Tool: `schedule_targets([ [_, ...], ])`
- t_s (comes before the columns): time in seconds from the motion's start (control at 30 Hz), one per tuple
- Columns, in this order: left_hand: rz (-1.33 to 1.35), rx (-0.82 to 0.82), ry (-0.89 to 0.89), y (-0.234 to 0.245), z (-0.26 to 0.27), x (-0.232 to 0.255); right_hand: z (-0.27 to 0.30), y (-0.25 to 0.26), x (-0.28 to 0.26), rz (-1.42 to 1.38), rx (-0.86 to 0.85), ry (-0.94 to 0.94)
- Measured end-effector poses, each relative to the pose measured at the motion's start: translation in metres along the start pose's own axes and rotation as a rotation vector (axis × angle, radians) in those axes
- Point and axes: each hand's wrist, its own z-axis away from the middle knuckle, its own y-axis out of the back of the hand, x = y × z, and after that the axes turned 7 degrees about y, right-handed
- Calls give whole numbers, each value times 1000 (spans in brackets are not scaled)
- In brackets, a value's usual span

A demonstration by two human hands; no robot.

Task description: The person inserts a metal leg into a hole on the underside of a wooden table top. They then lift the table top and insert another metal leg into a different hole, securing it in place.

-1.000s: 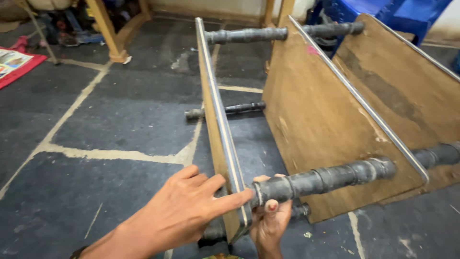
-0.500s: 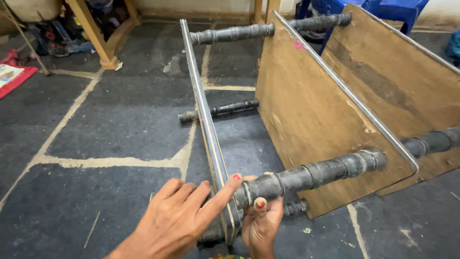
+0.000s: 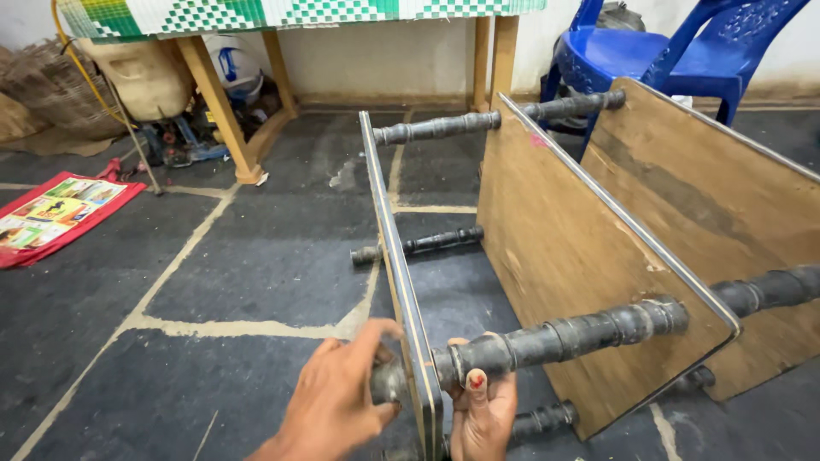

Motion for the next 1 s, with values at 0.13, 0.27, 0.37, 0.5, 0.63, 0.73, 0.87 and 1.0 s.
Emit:
schedule_targets([
  [0.13,-38,-113,151,13,-1,16,5,-3,-10,33,-21,-19],
  [0.27,-165,-207,188,22,-1,33,8,-8,-9,36,-15,23],
  [0.37,-170,-214,199,20,-1,38,12,-10,-6,64,-6,60],
  [0.5,-126,-209,209,21,-3,43,25,-12,0,127,245,275],
  [0.63,-139,-255,259,20,-1,42,29,23,17,548,210,1011],
  [0.73,-145,-299,293,20,-2,37,41,58,52,246,-48,1349],
  [0.87,-65,-272,154,18,-4,28,80,88,95,120,-912,960],
  [1.0,-105,-309,150,17,-3,26,134,57,123,246,-311,-57],
])
